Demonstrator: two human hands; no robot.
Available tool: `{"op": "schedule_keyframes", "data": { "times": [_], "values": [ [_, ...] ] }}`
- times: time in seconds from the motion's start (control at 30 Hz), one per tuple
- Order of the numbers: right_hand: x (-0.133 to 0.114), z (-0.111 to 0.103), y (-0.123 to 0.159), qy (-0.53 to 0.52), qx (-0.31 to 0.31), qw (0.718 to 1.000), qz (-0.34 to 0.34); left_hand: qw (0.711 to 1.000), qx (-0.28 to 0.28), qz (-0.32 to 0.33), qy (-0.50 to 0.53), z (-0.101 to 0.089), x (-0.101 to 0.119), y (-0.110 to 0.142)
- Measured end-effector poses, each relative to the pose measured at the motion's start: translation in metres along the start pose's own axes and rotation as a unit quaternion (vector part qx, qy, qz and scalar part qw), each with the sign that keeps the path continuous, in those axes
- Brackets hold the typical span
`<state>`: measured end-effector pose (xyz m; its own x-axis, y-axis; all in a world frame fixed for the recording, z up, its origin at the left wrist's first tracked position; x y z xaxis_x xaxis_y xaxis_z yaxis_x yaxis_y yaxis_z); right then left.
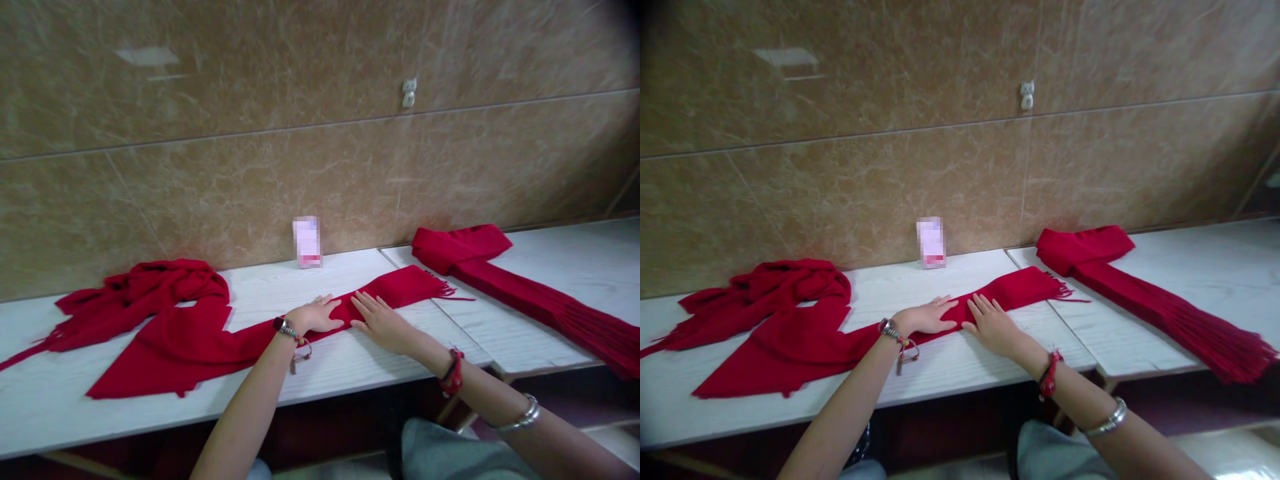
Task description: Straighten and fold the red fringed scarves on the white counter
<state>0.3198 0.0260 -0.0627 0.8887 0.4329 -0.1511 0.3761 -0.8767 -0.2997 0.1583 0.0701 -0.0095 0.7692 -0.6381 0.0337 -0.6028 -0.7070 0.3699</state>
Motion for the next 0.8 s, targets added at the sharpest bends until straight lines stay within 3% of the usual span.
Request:
{"op": "schedule_keyframes", "data": {
  "times": [0.1,0.2,0.27,0.43,0.63,0.8],
  "values": [
    [0.010,-0.017,-0.004,0.010,0.047,0.999,0.002,1.000,0.019,0.001,-0.014,-0.002,0.002,-0.002],
    [0.034,-0.033,-0.005,0.042,0.100,0.993,0.040,0.994,0.100,0.021,-0.029,-0.001,0.011,-0.005],
    [0.052,-0.037,-0.003,0.067,0.097,0.990,0.079,0.989,0.137,0.045,-0.033,0.002,0.020,-0.007],
    [0.085,-0.028,0.004,0.064,0.006,0.992,0.108,0.992,0.082,0.091,-0.024,0.011,0.032,-0.012],
    [0.123,-0.029,0.012,0.063,-0.025,0.994,0.085,0.992,0.056,0.108,-0.021,0.009,0.026,-0.012],
    [0.154,-0.039,0.021,0.057,0.020,0.976,0.207,0.992,0.062,0.109,-0.024,0.010,0.025,-0.012]
  ]
}}
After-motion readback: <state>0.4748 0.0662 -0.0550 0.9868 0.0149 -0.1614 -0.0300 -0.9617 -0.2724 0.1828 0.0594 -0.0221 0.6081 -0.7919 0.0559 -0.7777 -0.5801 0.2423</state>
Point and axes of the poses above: each hand's wrist, its own y-axis away from the middle knuckle, its own z-axis out of the palm, x = y × z, the point moved 2 cm from there along -y, towards the middle knuckle, and after that the axes turned 8 degrees about -y, right-handed, at the moved point
